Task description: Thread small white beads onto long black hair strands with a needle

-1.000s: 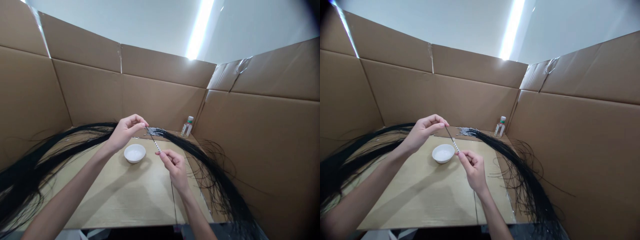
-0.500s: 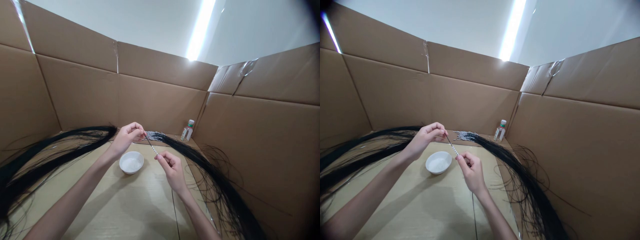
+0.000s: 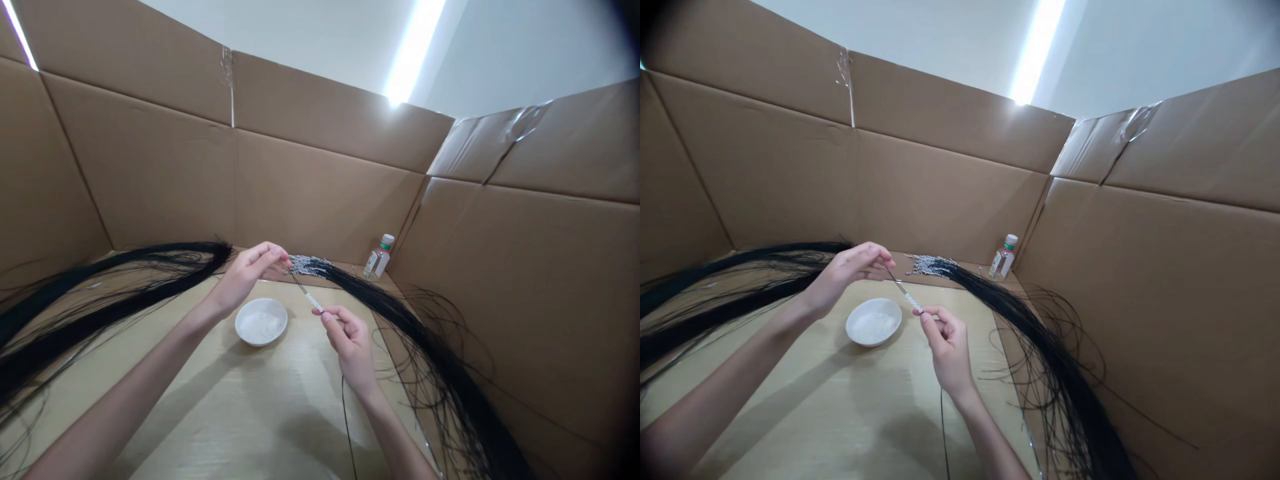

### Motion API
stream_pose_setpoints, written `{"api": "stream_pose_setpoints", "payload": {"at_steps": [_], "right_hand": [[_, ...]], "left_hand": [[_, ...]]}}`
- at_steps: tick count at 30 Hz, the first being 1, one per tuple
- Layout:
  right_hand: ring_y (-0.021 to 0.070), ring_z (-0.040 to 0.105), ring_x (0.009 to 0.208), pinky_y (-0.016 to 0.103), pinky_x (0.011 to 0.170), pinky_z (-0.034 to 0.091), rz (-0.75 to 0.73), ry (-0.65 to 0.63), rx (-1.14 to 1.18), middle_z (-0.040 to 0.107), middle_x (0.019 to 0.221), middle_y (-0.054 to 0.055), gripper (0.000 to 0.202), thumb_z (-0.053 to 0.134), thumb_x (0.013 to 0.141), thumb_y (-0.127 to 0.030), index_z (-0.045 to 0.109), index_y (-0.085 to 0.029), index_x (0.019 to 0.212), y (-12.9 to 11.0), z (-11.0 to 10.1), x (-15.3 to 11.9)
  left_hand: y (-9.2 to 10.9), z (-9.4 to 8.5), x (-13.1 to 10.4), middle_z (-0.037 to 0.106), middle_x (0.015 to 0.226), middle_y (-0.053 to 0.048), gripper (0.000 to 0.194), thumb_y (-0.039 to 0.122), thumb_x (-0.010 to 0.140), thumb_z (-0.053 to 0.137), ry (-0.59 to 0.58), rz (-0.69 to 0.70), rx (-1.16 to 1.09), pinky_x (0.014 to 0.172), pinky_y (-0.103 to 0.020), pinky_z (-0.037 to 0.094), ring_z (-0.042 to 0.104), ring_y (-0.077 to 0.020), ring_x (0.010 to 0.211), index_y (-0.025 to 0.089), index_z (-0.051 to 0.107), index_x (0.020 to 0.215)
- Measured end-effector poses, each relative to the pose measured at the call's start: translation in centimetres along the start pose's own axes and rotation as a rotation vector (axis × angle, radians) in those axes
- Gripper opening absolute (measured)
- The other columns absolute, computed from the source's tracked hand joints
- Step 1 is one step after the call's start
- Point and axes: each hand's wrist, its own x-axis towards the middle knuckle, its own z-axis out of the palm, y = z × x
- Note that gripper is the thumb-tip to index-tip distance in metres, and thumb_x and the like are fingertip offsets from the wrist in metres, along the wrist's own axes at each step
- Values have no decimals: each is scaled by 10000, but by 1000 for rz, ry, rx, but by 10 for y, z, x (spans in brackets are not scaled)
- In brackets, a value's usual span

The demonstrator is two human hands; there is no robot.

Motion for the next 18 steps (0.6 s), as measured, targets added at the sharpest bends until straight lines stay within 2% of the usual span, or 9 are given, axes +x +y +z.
{"api": "stream_pose_setpoints", "payload": {"at_steps": [4,6,10,13,18], "right_hand": [[98,174,491,260,451,120,5,23,6,262,547,-85,356,642,931,-495,737,-153,941,1,-1,-3],[98,169,496,261,453,122,5,29,8,263,551,-85,350,638,938,-494,731,-156,937,2,-1,-4],[98,155,502,263,457,130,6,29,10,275,554,-83,337,636,945,-488,724,-163,938,2,-1,-7],[96,145,500,260,459,133,8,23,12,264,550,-88,339,632,947,-490,721,-162,939,2,-1,-8],[95,155,503,254,466,138,8,12,7,251,550,-93,337,618,962,-476,712,-152,949,0,-1,-9]], "left_hand": [[1,5,-5,748,949,-60,367,575,937,613,-102,40,54,861,-345,533,698,-235,943,228,723,892],[2,9,-8,746,932,-51,333,551,924,647,-109,66,86,848,-341,527,696,-236,935,230,725,884],[4,16,-11,744,883,-30,271,492,889,720,-22,93,165,791,-329,525,689,-215,845,223,710,854],[3,21,-12,739,850,-12,238,452,880,744,36,89,141,777,-307,523,680,-192,812,222,713,827],[1,24,-13,736,854,0,200,401,899,739,51,90,63,797,-269,510,674,-163,835,213,720,835]]}}
